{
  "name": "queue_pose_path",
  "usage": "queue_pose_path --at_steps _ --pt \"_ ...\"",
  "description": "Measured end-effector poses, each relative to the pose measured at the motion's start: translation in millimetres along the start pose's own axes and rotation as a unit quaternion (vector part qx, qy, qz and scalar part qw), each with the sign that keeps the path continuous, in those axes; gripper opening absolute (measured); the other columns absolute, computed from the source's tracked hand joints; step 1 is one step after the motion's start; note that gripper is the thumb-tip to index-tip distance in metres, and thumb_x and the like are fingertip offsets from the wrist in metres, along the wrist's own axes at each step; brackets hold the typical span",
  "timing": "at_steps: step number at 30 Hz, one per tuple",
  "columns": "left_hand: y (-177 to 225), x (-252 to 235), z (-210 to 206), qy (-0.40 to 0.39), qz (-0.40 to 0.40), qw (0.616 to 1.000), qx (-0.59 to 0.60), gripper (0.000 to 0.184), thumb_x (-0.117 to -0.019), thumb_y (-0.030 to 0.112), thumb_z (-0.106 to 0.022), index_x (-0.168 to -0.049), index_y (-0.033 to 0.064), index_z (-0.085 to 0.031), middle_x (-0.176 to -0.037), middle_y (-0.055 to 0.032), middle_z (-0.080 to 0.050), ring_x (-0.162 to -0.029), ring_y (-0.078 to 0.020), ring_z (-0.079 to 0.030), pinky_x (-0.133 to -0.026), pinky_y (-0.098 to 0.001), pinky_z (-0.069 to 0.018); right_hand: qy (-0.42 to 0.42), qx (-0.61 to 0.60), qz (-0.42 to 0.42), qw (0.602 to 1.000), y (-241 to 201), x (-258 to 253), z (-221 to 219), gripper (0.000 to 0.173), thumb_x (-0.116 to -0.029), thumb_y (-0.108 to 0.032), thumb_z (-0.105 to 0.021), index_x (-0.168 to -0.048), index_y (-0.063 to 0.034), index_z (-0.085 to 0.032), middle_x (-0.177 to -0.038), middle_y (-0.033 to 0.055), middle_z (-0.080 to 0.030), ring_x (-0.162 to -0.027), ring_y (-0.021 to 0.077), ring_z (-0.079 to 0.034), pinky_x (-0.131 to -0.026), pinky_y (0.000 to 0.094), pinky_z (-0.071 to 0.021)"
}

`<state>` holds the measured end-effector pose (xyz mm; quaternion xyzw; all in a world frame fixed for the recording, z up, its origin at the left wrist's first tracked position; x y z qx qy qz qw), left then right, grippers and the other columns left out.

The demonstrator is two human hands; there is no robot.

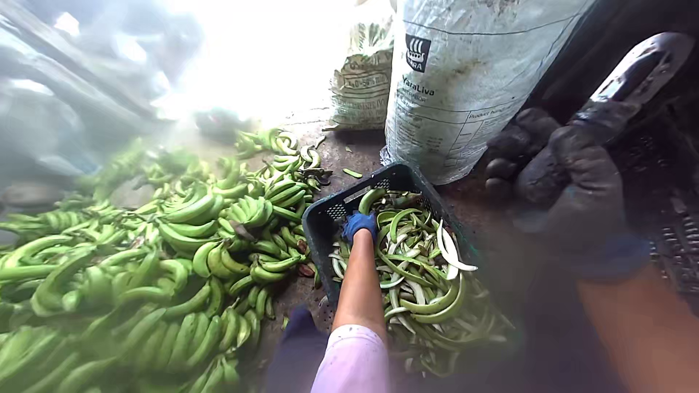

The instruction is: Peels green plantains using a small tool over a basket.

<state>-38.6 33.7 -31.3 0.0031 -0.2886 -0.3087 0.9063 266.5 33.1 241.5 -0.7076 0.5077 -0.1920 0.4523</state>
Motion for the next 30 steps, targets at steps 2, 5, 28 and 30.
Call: queue_pose_path --at_steps 2,5,28,30 --pt "-0.8 -9.6 -6.5 0.007 0.017 1.0 0.006 0.068 -0.0921 0.067 -0.055 -0.14 0.0182 -0.059 -0.143 -0.0176 -0.057 -0.132 -0.0388 -0.053 -0.102 -0.0649 -0.0437 0.014 0.043 -0.009 0.999 10.4 -0.9 8.7 0.042 -0.1097 -0.031 -0.03 -0.142 -0.0156 -0.051 -0.118 0.0051 -0.065 -0.095 0.0167 -0.069 -0.075 0.0342 -0.0619" --pt "-7.3 -6.7 -1.5 0.021 0.006 0.999 0.049 0.058 -0.0941 0.059 -0.057 -0.135 0.0178 -0.063 -0.138 -0.0174 -0.061 -0.129 -0.0385 -0.056 -0.1 -0.0648 -0.0454 0.03 0.121 -0.039 0.991 27.0 3.2 19.0 0.039 -0.1088 -0.032 -0.037 -0.138 -0.0143 -0.055 -0.119 0.0065 -0.068 -0.094 0.0175 -0.069 -0.076 0.0347 -0.0606" --pt "-24.6 268.2 141.9 -0.134 -0.492 0.666 0.544 0.076 -0.0948 0.032 -0.069 -0.159 0.0315 -0.029 -0.147 -0.001 -0.053 -0.116 -0.0162 -0.063 -0.088 -0.0369 -0.0585 -0.236 -0.042 -0.244 0.94 81.2 42.2 -41.5 0.042 -0.1047 -0.047 -0.046 -0.125 -0.0148 -0.064 -0.104 0.0076 -0.071 -0.08 0.0134 -0.069 -0.065 0.0268 -0.059" --pt "-19.0 274.1 132.7 -0.169 -0.476 0.674 0.539 0.038 -0.096 0.026 -0.068 -0.132 0.0227 -0.056 -0.103 0.0002 -0.069 -0.079 -0.0086 -0.066 -0.066 -0.0261 -0.0572 -0.277 -0.033 -0.267 0.922 88.6 54.4 -55.8 0.041 -0.103 -0.049 -0.049 -0.115 -0.0138 -0.068 -0.095 0.0065 -0.071 -0.077 0.0139 -0.069 -0.065 0.0287 -0.0597"
Point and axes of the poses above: each hand's wrist, its own x-axis away from the middle knuckle, its own z-axis out of the back of the hand, y = z × x, the point moved 6 cm from there along -x, towards the middle knuckle
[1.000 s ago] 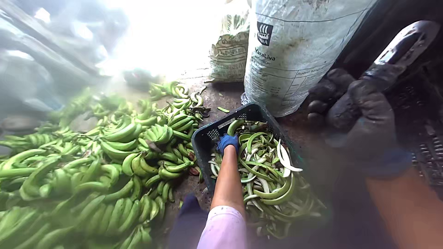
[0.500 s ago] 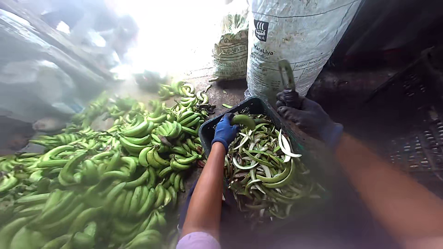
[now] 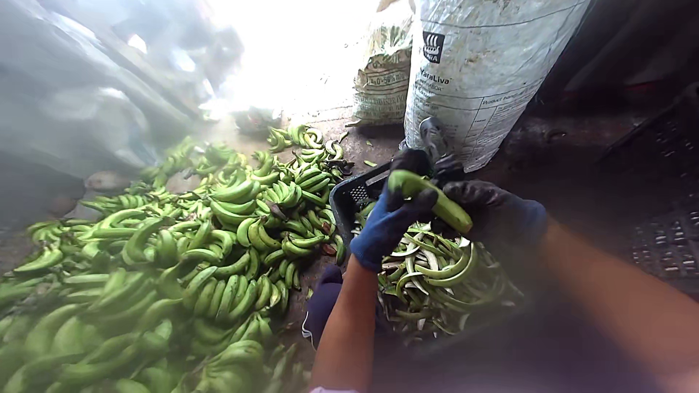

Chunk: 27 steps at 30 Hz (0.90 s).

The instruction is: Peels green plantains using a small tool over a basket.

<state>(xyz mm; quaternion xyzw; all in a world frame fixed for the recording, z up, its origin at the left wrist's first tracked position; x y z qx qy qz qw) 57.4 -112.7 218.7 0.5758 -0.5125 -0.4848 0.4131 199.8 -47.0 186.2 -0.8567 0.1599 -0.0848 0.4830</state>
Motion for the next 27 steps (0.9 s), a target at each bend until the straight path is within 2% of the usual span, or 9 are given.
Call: queue_pose_path --at_steps 2,6,10,13,17,21,24,25,27 --pt "-5.4 -4.7 4.4 -0.02 0.017 1.0 0.01 0.028 -0.0975 0.025 -0.065 -0.124 0.0189 -0.062 -0.088 -0.0001 -0.068 -0.066 -0.0064 -0.062 -0.056 -0.0219 -0.0537 0.017 0.058 -0.026 0.998 6.2 -4.0 -0.9 0.038 -0.1034 -0.044 -0.046 -0.114 -0.0144 -0.068 -0.1 0.0072 -0.071 -0.084 0.0169 -0.07 -0.071 0.0332 -0.0602" --pt "0.5 -17.4 34.5 0.063 -0.038 0.995 0.065 0.035 -0.1019 0.027 -0.059 -0.136 0.0165 -0.057 -0.11 -0.004 -0.069 -0.092 -0.0144 -0.068 -0.078 -0.0342 -0.0606 0.186 0.163 -0.011 0.969 -13.5 -6.6 11.9 0.022 -0.1046 -0.03 -0.054 -0.121 -0.0165 -0.06 -0.085 0.0031 -0.07 -0.057 0.0089 -0.062 -0.049 0.0228 -0.0547" --pt "8.4 -24.5 66.8 0.155 -0.03 0.987 0.034 0.052 -0.1071 0.045 -0.043 -0.146 0.0103 -0.046 -0.113 -0.0123 -0.067 -0.096 -0.0221 -0.068 -0.084 -0.0426 -0.0601 0.136 0.332 0.048 0.932 -25.6 2.0 6.9 0.054 -0.1002 -0.043 -0.06 -0.15 -0.0259 -0.05 -0.105 -0.0018 -0.07 -0.069 0.0049 -0.062 -0.057 0.0209 -0.0541" --pt "18.1 -14.2 69.7 0.152 -0.056 0.987 -0.023 0.049 -0.1093 0.044 -0.033 -0.141 0.0115 -0.051 -0.116 -0.0058 -0.067 -0.102 -0.0146 -0.066 -0.089 -0.0369 -0.0583 0.077 0.567 0.117 0.812 -29.8 1.7 -14.4 0.057 -0.093 -0.044 -0.064 -0.145 -0.0216 -0.058 -0.119 -0.0019 -0.067 -0.1 0.0055 -0.064 -0.083 0.0274 -0.0571" --pt "24.1 -11.9 61.7 0.147 -0.044 0.986 -0.06 0.046 -0.1111 0.036 -0.031 -0.146 0.0127 -0.05 -0.123 -0.0036 -0.065 -0.106 -0.0114 -0.065 -0.092 -0.0332 -0.0575 0.043 0.701 0.202 0.683 -33.2 1.1 -31.5 0.049 -0.0905 -0.04 -0.064 -0.136 -0.0207 -0.067 -0.112 0.0066 -0.071 -0.1 0.0178 -0.067 -0.084 0.0382 -0.0566" --pt "21.8 7.1 41.0 0.127 -0.042 0.99 -0.035 0.045 -0.1098 0.043 -0.031 -0.149 0.0283 -0.047 -0.119 0.0045 -0.066 -0.092 -0.0039 -0.065 -0.074 -0.024 -0.0577 0.071 0.714 0.182 0.673 -37.1 -5.2 -26.5 0.053 -0.0939 -0.045 -0.06 -0.142 -0.0228 -0.062 -0.119 0.0127 -0.069 -0.105 0.0282 -0.068 -0.086 0.0495 -0.056" --pt "15.4 15.8 28.4 0.11 -0.062 0.991 -0.032 0.045 -0.1091 0.043 -0.034 -0.15 0.0278 -0.044 -0.125 0.0078 -0.063 -0.099 -0.0004 -0.063 -0.08 -0.0221 -0.0568 0.136 0.716 0.195 0.656 -51.2 -13.2 -31.7 0.049 -0.0973 -0.043 -0.059 -0.142 -0.0227 -0.062 -0.12 0.0147 -0.068 -0.108 0.0323 -0.066 -0.091 0.0538 -0.0522" --pt "12.8 19.3 25.7 0.119 -0.053 0.99 -0.059 0.043 -0.109 0.04 -0.034 -0.147 0.025 -0.046 -0.118 0.0064 -0.062 -0.093 -0.0002 -0.062 -0.076 -0.0214 -0.056 0.176 0.717 0.202 0.644 -58.5 -15.0 -31.3 0.048 -0.0981 -0.04 -0.06 -0.142 -0.0215 -0.061 -0.119 0.0175 -0.068 -0.107 0.0353 -0.065 -0.091 0.0555 -0.0503" --pt "2.1 24.1 24.5 0.176 0.021 0.982 -0.071 0.039 -0.1083 0.05 -0.033 -0.126 0.0275 -0.06 -0.082 0.0017 -0.063 -0.057 -0.0047 -0.056 -0.044 -0.0216 -0.047 0.268 0.726 0.192 0.604 -73.8 -16.6 -13.8 0.045 -0.0988 -0.033 -0.061 -0.142 -0.0204 -0.06 -0.114 0.0226 -0.068 -0.105 0.0414 -0.065 -0.09 0.0595 -0.0496"
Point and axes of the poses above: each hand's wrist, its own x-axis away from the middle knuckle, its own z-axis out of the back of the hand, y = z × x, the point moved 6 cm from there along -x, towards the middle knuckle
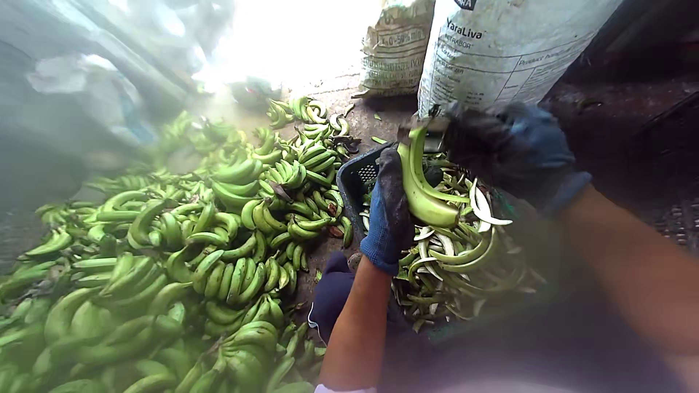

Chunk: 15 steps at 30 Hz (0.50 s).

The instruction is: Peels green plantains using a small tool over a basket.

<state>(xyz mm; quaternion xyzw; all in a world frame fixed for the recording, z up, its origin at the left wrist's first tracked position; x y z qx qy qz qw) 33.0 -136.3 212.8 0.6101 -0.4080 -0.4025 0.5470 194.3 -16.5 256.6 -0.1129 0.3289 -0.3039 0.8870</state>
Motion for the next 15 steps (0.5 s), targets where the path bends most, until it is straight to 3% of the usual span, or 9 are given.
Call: queue_pose_path --at_steps 1,4,5,7,8,10,12,13,15 --pt "-3.0 0.5 0.2 -0.008 0.026 1.0 0.009 0.04 -0.1079 0.052 -0.032 -0.125 0.0282 -0.06 -0.079 -0.0008 -0.063 -0.054 -0.0078 -0.055 -0.041 -0.0238 -0.0458 0.004 0.02 -0.043 0.999 15.7 -3.8 3.8 0.048 -0.1005 -0.035 -0.058 -0.146 -0.0207 -0.056 -0.114 0.0245 -0.067 -0.105 0.0437 -0.065 -0.089 0.0626 -0.0495" --pt "-1.1 -5.5 3.4 -0.089 0.054 0.986 0.133 0.047 -0.107 0.057 -0.034 -0.137 0.0279 -0.055 -0.104 -0.0052 -0.07 -0.075 -0.0146 -0.068 -0.057 -0.0307 -0.0579 -0.006 0.019 -0.1 0.995 42.4 -9.5 21.5 0.059 -0.1025 -0.041 -0.051 -0.155 -0.0151 -0.044 -0.125 0.03 -0.062 -0.111 0.0489 -0.062 -0.091 0.0686 -0.0467" --pt "1.1 -10.1 5.2 -0.105 0.05 0.98 0.162 0.046 -0.1074 0.055 -0.034 -0.137 0.026 -0.055 -0.105 -0.0056 -0.069 -0.077 -0.0151 -0.068 -0.059 -0.0312 -0.0586 -0.008 -0.004 -0.084 0.996 40.8 -8.4 23.1 0.06 -0.1019 -0.043 -0.051 -0.153 -0.0137 -0.046 -0.125 0.0273 -0.063 -0.11 0.0437 -0.064 -0.092 0.0645 -0.0486" --pt "4.2 -16.5 12.9 -0.11 0.037 0.98 0.165 0.041 -0.1095 0.047 -0.035 -0.135 0.0224 -0.055 -0.11 -0.0056 -0.068 -0.086 -0.0166 -0.069 -0.066 -0.0346 -0.0614 -0.039 -0.124 -0.046 0.99 30.2 0.7 10.4 0.051 -0.1013 -0.045 -0.054 -0.142 -0.0143 -0.056 -0.118 0.008 -0.067 -0.102 0.0155 -0.066 -0.09 0.0392 -0.056" --pt "4.7 -17.8 17.8 -0.103 0.03 0.984 0.144 0.039 -0.1097 0.043 -0.036 -0.137 0.0226 -0.054 -0.114 -0.0052 -0.067 -0.091 -0.0169 -0.069 -0.071 -0.0361 -0.0617 -0.072 -0.196 -0.048 0.977 25.6 9.7 -1.1 0.051 -0.1009 -0.044 -0.057 -0.144 -0.0156 -0.056 -0.12 0.0023 -0.068 -0.103 0.0077 -0.066 -0.091 0.0327 -0.0573" --pt "6.4 -23.3 25.1 -0.042 0.004 0.995 0.086 0.04 -0.11 0.038 -0.038 -0.143 0.0188 -0.05 -0.117 -0.0056 -0.066 -0.097 -0.0156 -0.068 -0.079 -0.0364 -0.0612 -0.13 -0.307 -0.048 0.942 9.1 26.0 -20.3 0.053 -0.0992 -0.042 -0.062 -0.145 -0.0163 -0.056 -0.124 -0.0017 -0.069 -0.103 0.0031 -0.067 -0.089 0.0266 -0.0588" --pt "10.3 -33.8 31.3 0.048 -0.065 0.996 0.048 0.041 -0.108 0.029 -0.041 -0.142 0.0066 -0.051 -0.116 -0.0065 -0.066 -0.1 -0.0137 -0.067 -0.087 -0.0354 -0.0593 -0.181 -0.373 -0.051 0.909 -8.9 37.8 -31.8 0.054 -0.0964 -0.042 -0.066 -0.144 -0.0172 -0.058 -0.12 -0.0032 -0.071 -0.1 0.0033 -0.068 -0.087 0.0246 -0.0596" --pt "12.9 -36.7 34.7 0.084 -0.107 0.99 0.029 0.042 -0.1056 0.028 -0.043 -0.141 0.0045 -0.049 -0.116 -0.0051 -0.066 -0.1 -0.0117 -0.067 -0.086 -0.0331 -0.0595 -0.195 -0.378 -0.045 0.904 -16.2 42.2 -33.7 0.054 -0.0954 -0.041 -0.068 -0.143 -0.0176 -0.06 -0.117 -0.0042 -0.072 -0.099 0.0032 -0.068 -0.085 0.0238 -0.0602" --pt "19.6 -38.6 40.4 0.123 -0.17 0.978 0.002 0.05 -0.1061 0.026 -0.042 -0.15 0.0019 -0.038 -0.132 -0.008 -0.061 -0.111 -0.0118 -0.064 -0.093 -0.0322 -0.0567 -0.196 -0.345 -0.014 0.918 -27.3 45.9 -31.7 0.054 -0.093 -0.044 -0.067 -0.141 -0.0192 -0.063 -0.11 -0.0074 -0.072 -0.093 -0.0006 -0.067 -0.078 0.0199 -0.0588"
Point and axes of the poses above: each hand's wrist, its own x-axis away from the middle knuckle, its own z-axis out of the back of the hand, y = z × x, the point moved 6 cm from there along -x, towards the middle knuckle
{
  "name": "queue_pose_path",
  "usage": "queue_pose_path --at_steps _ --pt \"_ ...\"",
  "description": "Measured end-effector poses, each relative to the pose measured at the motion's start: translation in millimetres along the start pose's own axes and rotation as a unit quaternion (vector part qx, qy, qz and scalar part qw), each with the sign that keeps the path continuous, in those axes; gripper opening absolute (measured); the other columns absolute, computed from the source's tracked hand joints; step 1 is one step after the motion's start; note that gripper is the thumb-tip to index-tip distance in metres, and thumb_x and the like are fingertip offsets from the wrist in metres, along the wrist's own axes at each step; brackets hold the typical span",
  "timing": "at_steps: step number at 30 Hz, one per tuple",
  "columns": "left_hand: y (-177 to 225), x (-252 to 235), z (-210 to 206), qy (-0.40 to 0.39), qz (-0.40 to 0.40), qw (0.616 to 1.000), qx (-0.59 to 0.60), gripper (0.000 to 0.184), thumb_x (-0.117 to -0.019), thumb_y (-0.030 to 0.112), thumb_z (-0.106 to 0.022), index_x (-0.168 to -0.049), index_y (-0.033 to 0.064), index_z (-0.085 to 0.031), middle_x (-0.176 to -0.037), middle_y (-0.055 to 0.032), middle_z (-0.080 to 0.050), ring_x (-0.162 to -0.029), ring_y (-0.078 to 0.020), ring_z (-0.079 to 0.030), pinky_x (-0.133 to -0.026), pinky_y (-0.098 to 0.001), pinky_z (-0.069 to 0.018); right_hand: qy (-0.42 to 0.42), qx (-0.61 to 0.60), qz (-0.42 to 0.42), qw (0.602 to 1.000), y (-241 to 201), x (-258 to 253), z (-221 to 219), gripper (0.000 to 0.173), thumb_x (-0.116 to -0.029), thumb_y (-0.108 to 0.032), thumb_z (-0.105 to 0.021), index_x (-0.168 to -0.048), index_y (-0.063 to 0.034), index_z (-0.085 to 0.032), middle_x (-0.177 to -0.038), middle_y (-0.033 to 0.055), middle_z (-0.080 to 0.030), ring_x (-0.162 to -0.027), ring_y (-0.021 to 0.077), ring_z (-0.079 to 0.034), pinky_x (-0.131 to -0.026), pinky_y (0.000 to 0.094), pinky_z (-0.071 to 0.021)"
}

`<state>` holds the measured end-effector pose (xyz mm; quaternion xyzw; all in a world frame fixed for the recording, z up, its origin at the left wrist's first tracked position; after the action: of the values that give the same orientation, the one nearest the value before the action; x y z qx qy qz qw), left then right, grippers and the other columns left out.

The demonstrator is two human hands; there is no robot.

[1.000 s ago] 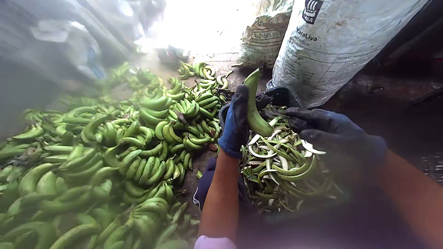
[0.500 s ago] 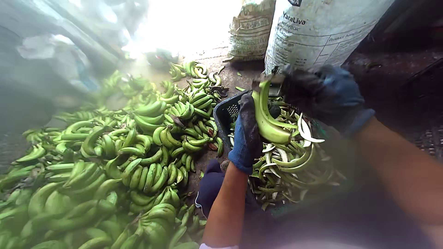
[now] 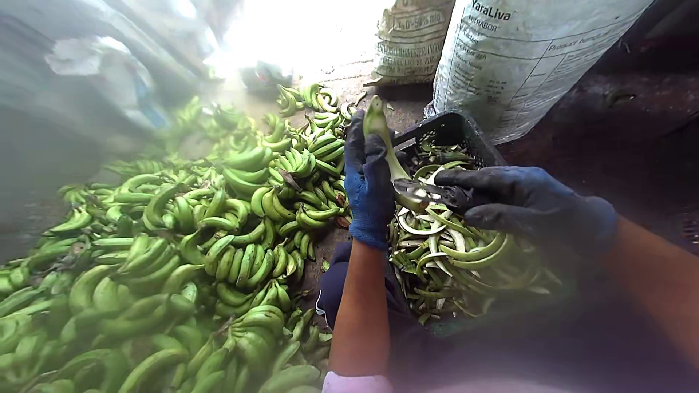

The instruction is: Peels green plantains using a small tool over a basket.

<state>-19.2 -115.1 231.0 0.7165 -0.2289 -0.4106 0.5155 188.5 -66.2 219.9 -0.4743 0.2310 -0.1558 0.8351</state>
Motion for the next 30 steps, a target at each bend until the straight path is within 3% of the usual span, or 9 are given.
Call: queue_pose_path --at_steps 4,8,11,13,18,23,26,28,30 --pt "1.0 3.8 -6.5 -0.001 0.011 0.998 0.063 0.056 -0.107 0.029 -0.04 -0.156 0.0066 -0.026 -0.131 -0.0046 -0.059 -0.105 -0.0091 -0.065 -0.088 -0.03 -0.0586 -0.002 0.063 0.049 0.997 -10.2 -7.1 6.5 0.052 -0.0965 -0.051 -0.06 -0.14 -0.0221 -0.064 -0.116 -0.0056 -0.07 -0.104 0.0004 -0.063 -0.09 0.0226 -0.0541" --pt "-6.4 43.7 -37.2 -0.183 0.229 0.939 0.177 0.031 -0.1082 0.033 -0.033 -0.128 0.0166 -0.05 -0.096 0.0008 -0.068 -0.079 -0.0082 -0.067 -0.066 -0.0249 -0.0587 0.087 0.247 0.091 0.961 -6.6 -26.4 43.4 0.042 -0.0995 -0.038 -0.059 -0.134 -0.0154 -0.067 -0.116 0.0145 -0.068 -0.107 0.0283 -0.065 -0.093 0.0492 -0.0521" --pt "4.2 60.5 -47.1 -0.295 0.281 0.91 0.072 0.044 -0.1087 0.039 -0.034 -0.149 0.0215 -0.042 -0.105 0.0007 -0.069 -0.079 -0.007 -0.068 -0.064 -0.0242 -0.0594 0.176 0.337 0.059 0.923 0.9 -30.3 88.9 0.044 -0.1012 -0.041 -0.052 -0.134 -0.0139 -0.064 -0.115 0.022 -0.067 -0.104 0.0396 -0.065 -0.088 0.0601 -0.0498" --pt "-1.1 52.7 -39.5 -0.255 0.253 0.933 0.032 0.047 -0.1088 0.042 -0.035 -0.152 0.0241 -0.041 -0.111 -0.0008 -0.068 -0.081 -0.0079 -0.067 -0.065 -0.0256 -0.0589 0.187 0.32 0.036 0.928 4.7 -22.9 93.7 0.053 -0.1018 -0.046 -0.053 -0.147 -0.0174 -0.056 -0.125 0.0232 -0.063 -0.112 0.039 -0.062 -0.096 0.0581 -0.047" --pt "-16.0 9.4 -13.5 0.009 0.073 0.993 0.088 0.043 -0.1097 0.028 -0.034 -0.145 0.0049 -0.042 -0.122 -0.0059 -0.063 -0.107 -0.012 -0.064 -0.094 -0.0347 -0.0556 0.062 0.182 0.12 0.974 -11.6 -15.3 22.2 0.052 -0.1014 -0.046 -0.056 -0.141 -0.0128 -0.061 -0.128 0.0102 -0.067 -0.113 0.0193 -0.064 -0.099 0.0402 -0.0519" --pt "-8.9 -3.6 -11.6 0.059 -0.015 0.982 0.177 0.036 -0.1073 0.017 -0.041 -0.141 0.0114 -0.032 -0.114 -0.0004 -0.06 -0.099 -0.0065 -0.064 -0.084 -0.0291 -0.0587 0.042 0.184 0.152 0.97 -13.0 -12.7 8.6 0.05 -0.0993 -0.046 -0.059 -0.141 -0.0193 -0.063 -0.13 0.0079 -0.067 -0.116 0.0186 -0.062 -0.1 0.0368 -0.0487" --pt "1.1 32.7 -19.7 -0.117 0.104 0.978 0.139 0.037 -0.1099 0.032 -0.036 -0.145 0.0216 -0.043 -0.121 0.007 -0.064 -0.101 -0.0006 -0.063 -0.085 -0.0212 -0.0553 0.069 0.192 0.17 0.964 -18.6 -22.8 31.0 0.047 -0.1004 -0.039 -0.059 -0.137 -0.0109 -0.064 -0.124 0.014 -0.068 -0.114 0.0214 -0.063 -0.101 0.0374 -0.0489" --pt "-2.9 55.6 -22.7 -0.264 0.22 0.93 0.132 0.035 -0.107 0.039 -0.042 -0.134 0.023 -0.057 -0.105 -0.0006 -0.07 -0.083 -0.0098 -0.068 -0.066 -0.0275 -0.0587 0.097 0.217 0.122 0.964 -6.1 -23.7 53.8 0.049 -0.0996 -0.039 -0.058 -0.139 -0.0109 -0.063 -0.123 0.0163 -0.066 -0.11 0.0246 -0.062 -0.098 0.0416 -0.0503" --pt "-22.6 68.1 -20.9 -0.382 0.257 0.885 0.067 0.045 -0.1062 0.045 -0.045 -0.143 0.0203 -0.052 -0.109 -0.0081 -0.07 -0.084 -0.0156 -0.069 -0.067 -0.0329 -0.059 0.114 0.237 0.078 0.962 7.0 -23.3 69.7 0.052 -0.0998 -0.04 -0.056 -0.143 -0.0112 -0.06 -0.126 0.0186 -0.065 -0.111 0.0282 -0.062 -0.098 0.0465 -0.0487"
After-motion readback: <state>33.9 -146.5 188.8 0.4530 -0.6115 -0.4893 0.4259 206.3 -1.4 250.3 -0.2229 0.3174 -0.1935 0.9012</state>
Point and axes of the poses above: each hand's wrist, its own x-axis away from the middle knuckle, its own z-axis out of the back of the hand, y = z × x, the point moved 6 cm from there along -x, towards the middle knuckle
